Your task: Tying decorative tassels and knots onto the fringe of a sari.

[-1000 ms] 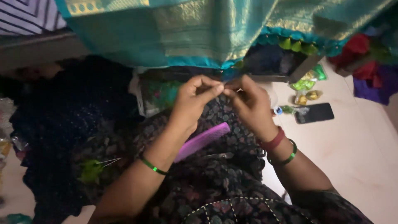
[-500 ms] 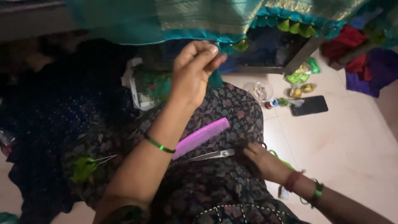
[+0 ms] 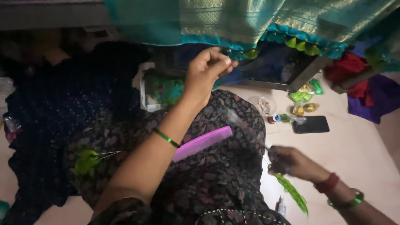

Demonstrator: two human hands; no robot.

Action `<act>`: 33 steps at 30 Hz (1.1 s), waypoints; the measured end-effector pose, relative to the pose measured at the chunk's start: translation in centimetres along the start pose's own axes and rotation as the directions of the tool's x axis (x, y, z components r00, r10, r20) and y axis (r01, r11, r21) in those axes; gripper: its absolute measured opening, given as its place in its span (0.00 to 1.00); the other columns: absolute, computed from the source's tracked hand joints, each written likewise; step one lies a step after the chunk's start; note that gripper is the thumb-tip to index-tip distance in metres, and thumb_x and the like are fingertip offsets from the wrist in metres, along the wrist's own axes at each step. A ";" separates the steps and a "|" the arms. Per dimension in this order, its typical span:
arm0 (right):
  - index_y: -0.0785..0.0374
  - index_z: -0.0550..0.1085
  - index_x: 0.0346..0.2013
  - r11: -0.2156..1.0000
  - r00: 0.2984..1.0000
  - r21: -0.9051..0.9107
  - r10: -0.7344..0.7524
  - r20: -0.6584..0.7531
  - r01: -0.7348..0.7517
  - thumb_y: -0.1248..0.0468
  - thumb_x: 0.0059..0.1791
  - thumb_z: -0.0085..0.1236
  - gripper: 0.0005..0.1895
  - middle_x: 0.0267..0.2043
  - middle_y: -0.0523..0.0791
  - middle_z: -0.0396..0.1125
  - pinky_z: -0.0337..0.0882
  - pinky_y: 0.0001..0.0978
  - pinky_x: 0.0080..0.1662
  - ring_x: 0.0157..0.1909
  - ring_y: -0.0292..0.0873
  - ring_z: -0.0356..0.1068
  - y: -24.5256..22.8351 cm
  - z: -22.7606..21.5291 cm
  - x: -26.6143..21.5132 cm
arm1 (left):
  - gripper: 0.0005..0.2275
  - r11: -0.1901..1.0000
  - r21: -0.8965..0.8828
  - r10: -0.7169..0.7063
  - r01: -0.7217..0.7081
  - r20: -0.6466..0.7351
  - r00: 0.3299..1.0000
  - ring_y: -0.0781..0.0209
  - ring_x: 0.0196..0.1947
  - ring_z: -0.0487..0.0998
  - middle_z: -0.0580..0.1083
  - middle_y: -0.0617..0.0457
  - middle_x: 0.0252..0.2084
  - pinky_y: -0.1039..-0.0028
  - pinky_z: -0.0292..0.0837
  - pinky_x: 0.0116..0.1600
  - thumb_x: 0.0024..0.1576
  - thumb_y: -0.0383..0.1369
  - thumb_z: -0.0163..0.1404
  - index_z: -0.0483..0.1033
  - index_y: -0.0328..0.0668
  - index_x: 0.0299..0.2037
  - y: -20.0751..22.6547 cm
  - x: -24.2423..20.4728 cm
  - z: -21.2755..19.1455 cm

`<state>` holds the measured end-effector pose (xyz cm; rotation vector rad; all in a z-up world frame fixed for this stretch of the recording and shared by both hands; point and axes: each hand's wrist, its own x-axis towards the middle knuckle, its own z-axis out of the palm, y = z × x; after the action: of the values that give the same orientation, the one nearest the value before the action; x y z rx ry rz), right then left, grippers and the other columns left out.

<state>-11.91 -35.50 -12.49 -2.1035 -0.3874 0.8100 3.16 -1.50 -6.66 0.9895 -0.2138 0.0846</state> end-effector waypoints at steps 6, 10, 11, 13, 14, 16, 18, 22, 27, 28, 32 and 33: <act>0.63 0.71 0.32 0.940 0.992 0.340 0.018 -0.122 0.024 0.51 0.41 0.68 0.20 0.22 0.37 0.61 0.55 0.23 0.22 0.20 0.29 0.57 -4.8 -4.5 -0.2 | 0.04 0.943 -0.323 -0.032 0.078 0.145 0.989 0.48 0.59 0.78 0.75 0.49 0.44 0.64 0.74 0.62 0.62 0.20 0.49 0.70 0.36 0.37 -0.1 0.2 -0.2; 0.64 0.71 0.33 0.924 0.990 0.359 -0.109 -0.091 0.135 0.41 0.42 0.68 0.29 0.22 0.35 0.58 0.52 0.20 0.23 0.20 0.27 0.54 -6.6 -5.8 0.7 | 0.05 0.928 -0.354 -0.066 0.117 0.152 0.986 0.46 0.60 0.78 0.76 0.42 0.44 0.61 0.74 0.63 0.64 0.21 0.44 0.68 0.36 0.35 0.6 -0.3 -0.5; 0.64 0.71 0.33 0.924 0.990 0.358 -0.108 -0.089 0.133 0.41 0.42 0.68 0.29 0.22 0.35 0.58 0.52 0.20 0.23 0.20 0.27 0.54 -7.2 -5.9 1.0 | 0.05 0.927 -0.356 -0.066 0.116 0.150 0.986 0.46 0.60 0.78 0.76 0.42 0.44 0.61 0.74 0.63 0.64 0.21 0.44 0.68 0.36 0.35 0.6 -0.4 -0.4; 0.64 0.74 0.39 0.932 0.990 0.339 -0.099 -0.098 0.127 0.42 0.41 0.67 0.29 0.22 0.35 0.58 0.53 0.21 0.22 0.19 0.27 0.54 -8.4 -6.1 1.4 | 0.04 0.932 -0.349 -0.037 0.095 0.168 0.985 0.46 0.60 0.77 0.76 0.41 0.46 0.61 0.74 0.65 0.63 0.21 0.44 0.69 0.34 0.35 0.7 -0.6 -0.2; 0.64 0.74 0.39 0.933 0.990 0.338 -0.099 -0.098 0.127 0.42 0.41 0.67 0.29 0.22 0.35 0.58 0.53 0.21 0.22 0.19 0.27 0.54 -9.3 -6.1 1.7 | 0.04 0.932 -0.350 -0.036 0.093 0.168 0.985 0.46 0.60 0.77 0.76 0.41 0.46 0.61 0.74 0.65 0.63 0.21 0.44 0.69 0.34 0.35 0.6 -0.5 -0.3; 0.62 0.75 0.41 0.948 0.991 0.316 0.021 -0.129 0.021 0.45 0.37 0.69 0.29 0.20 0.36 0.60 0.52 0.23 0.18 0.15 0.28 0.54 -11.0 -6.0 2.1 | 0.04 0.938 -0.338 -0.022 0.081 0.174 0.984 0.48 0.59 0.77 0.76 0.41 0.47 0.60 0.71 0.64 0.62 0.21 0.45 0.69 0.35 0.34 0.3 -0.4 -0.4; 0.63 0.74 0.38 0.959 0.989 0.285 0.053 -0.140 -0.011 0.47 0.38 0.69 0.27 0.19 0.37 0.60 0.52 0.24 0.17 0.14 0.30 0.54 -10.1 -6.3 2.1 | 0.04 0.947 -0.306 -0.056 0.095 0.134 0.989 0.48 0.55 0.77 0.76 0.41 0.47 0.60 0.72 0.63 0.62 0.20 0.46 0.69 0.35 0.35 -0.4 -0.1 -1.1; 0.67 0.71 0.30 0.977 0.984 0.206 0.087 -0.156 -0.054 0.50 0.40 0.70 0.24 0.15 0.39 0.58 0.53 0.25 0.18 0.13 0.31 0.55 -7.7 -7.1 0.9 | 0.04 0.950 -0.300 -0.054 0.086 0.113 0.992 0.49 0.56 0.79 0.76 0.43 0.45 0.62 0.73 0.64 0.61 0.20 0.47 0.69 0.37 0.35 0.1 0.0 -1.8; 0.66 0.72 0.31 0.956 0.995 0.292 -0.008 -0.103 0.038 0.48 0.42 0.68 0.23 0.16 0.37 0.58 0.52 0.22 0.18 0.14 0.29 0.55 -8.0 -7.0 1.0 | 0.04 0.946 -0.300 -0.088 0.122 0.124 0.988 0.49 0.58 0.78 0.76 0.43 0.44 0.62 0.72 0.62 0.62 0.22 0.46 0.69 0.38 0.35 0.6 -0.5 -1.4; 0.66 0.72 0.32 0.945 0.996 0.320 -0.044 -0.079 0.067 0.48 0.42 0.67 0.24 0.16 0.36 0.57 0.51 0.22 0.18 0.14 0.28 0.55 -8.0 -7.0 1.2 | 0.04 0.948 -0.293 -0.092 0.125 0.121 0.988 0.49 0.59 0.78 0.76 0.43 0.44 0.63 0.71 0.61 0.62 0.22 0.45 0.68 0.39 0.35 0.8 -0.6 -1.4; 0.66 0.73 0.37 0.937 0.995 0.337 -0.072 -0.071 0.092 0.47 0.42 0.66 0.25 0.17 0.36 0.58 0.52 0.21 0.18 0.14 0.28 0.55 -9.3 -6.9 2.4 | 0.05 0.945 -0.310 -0.066 0.103 0.129 0.989 0.50 0.58 0.79 0.76 0.44 0.44 0.62 0.73 0.64 0.62 0.21 0.45 0.69 0.38 0.34 0.4 -0.5 -1.7; 0.66 0.75 0.39 0.940 0.994 0.326 -0.071 -0.083 0.095 0.48 0.42 0.66 0.25 0.17 0.36 0.58 0.52 0.21 0.18 0.14 0.28 0.55 -9.4 -7.0 2.6 | 0.04 0.940 -0.326 -0.062 0.104 0.137 0.989 0.50 0.54 0.79 0.76 0.43 0.44 0.62 0.73 0.63 0.62 0.21 0.45 0.69 0.37 0.35 0.3 -0.4 -1.8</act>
<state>-5.23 -32.56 -2.93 -1.7851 -0.2784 0.6961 2.95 0.17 -7.40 0.6654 -0.2903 -0.0894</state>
